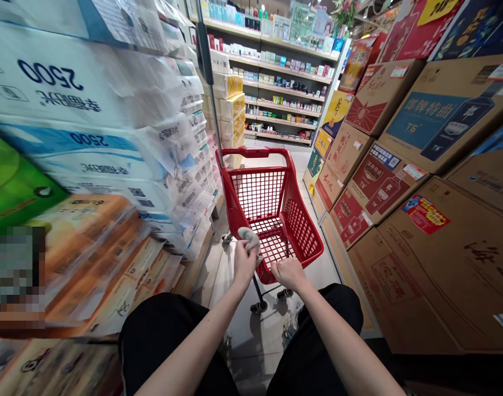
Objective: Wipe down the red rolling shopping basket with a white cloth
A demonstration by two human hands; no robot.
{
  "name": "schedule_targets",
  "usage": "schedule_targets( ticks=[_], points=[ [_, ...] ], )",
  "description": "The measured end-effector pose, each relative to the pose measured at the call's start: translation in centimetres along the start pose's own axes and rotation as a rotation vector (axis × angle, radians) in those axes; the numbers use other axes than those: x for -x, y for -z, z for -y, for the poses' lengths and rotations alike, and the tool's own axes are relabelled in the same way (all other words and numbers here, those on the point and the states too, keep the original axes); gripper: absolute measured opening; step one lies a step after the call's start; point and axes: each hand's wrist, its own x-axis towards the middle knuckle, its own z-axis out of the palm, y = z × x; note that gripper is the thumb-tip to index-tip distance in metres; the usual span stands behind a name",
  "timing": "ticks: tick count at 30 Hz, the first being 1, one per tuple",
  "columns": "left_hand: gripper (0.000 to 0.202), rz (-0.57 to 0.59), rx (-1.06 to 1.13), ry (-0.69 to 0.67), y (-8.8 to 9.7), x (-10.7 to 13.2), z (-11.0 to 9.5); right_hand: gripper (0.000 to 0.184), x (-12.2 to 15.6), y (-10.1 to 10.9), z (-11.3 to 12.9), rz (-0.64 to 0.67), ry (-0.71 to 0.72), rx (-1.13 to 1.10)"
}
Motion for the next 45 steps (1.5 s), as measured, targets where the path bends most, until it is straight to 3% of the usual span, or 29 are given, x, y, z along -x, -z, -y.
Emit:
schedule_targets(
  ticks=[3, 6, 10, 12, 15, 17, 20, 22, 25, 30, 32, 35, 38, 42, 45],
  points=[
    [0.014, -0.01, -0.13, -0.148, -0.9, 0.1, -0.7, 0.049, 0.3, 0.0, -0.2, 0.003, 0.005, 0.011],
    [0.011, -0.004, -0.16, -0.143, -1.5, 1.8, -0.7, 0.05, 0.5, 0.1, -0.6, 0.013, 0.0, 0.014],
    [0.008, 0.145, -0.201, -0.242, -1.4, 5.3, -0.8, 0.05, 0.7, 0.1, -1.4, 0.031, -0.022, 0.015],
    [0.007, 0.214, -0.215, -0.3, -1.4, 6.0, -0.9, 0.05, 0.9, 0.1, -1.8, 0.028, -0.013, 0.01],
    [0.009, 0.199, -0.247, -0.314, -1.5, 3.9, -1.2, 0.05, 1.4, -0.1, -2.3, 0.006, 0.017, 0.008],
    [0.011, 0.133, -0.294, -0.278, -1.5, 0.9, -1.5, 0.05, 1.7, -0.2, -2.5, -0.003, 0.034, 0.012],
    [0.011, 0.158, -0.367, -0.274, -1.4, -3.7, -2.0, 0.05, 2.0, -0.2, -2.6, 0.001, 0.055, 0.007],
    [0.011, 0.129, -0.384, -0.25, -1.4, -5.3, -2.4, 0.05, 2.1, -0.1, -2.8, 0.004, 0.066, -0.003],
    [0.011, 0.088, -0.386, -0.188, -2.0, -4.4, -2.5, 0.049, 2.1, 0.0, -3.0, 0.007, 0.061, 0.003],
    [0.011, 0.19, -0.344, -0.199, -3.0, 1.2, -2.4, 0.048, 2.2, 0.7, -3.8, 0.05, 0.029, 0.018],
    [0.011, 0.197, -0.332, -0.189, -3.2, 2.3, -2.5, 0.052, 2.3, 1.2, -3.7, 0.076, 0.018, 0.013],
    [0.011, 0.218, -0.347, -0.162, -3.1, 2.2, -2.8, 0.054, 2.3, 1.7, -2.4, 0.065, -0.004, -0.053],
    [0.011, 0.253, -0.344, -0.14, -2.5, 1.2, -2.6, 0.045, 1.8, 1.8, 0.1, -0.019, -0.042, -0.15],
    [0.012, 0.261, -0.331, -0.109, -1.5, 0.4, -1.9, 0.041, 1.0, 0.9, 2.7, -0.048, -0.131, -0.17],
    [0.012, 0.265, -0.338, -0.118, -0.7, -0.3, -1.5, 0.043, 0.8, -0.2, 3.2, -0.084, -0.088, -0.175]
  ],
)
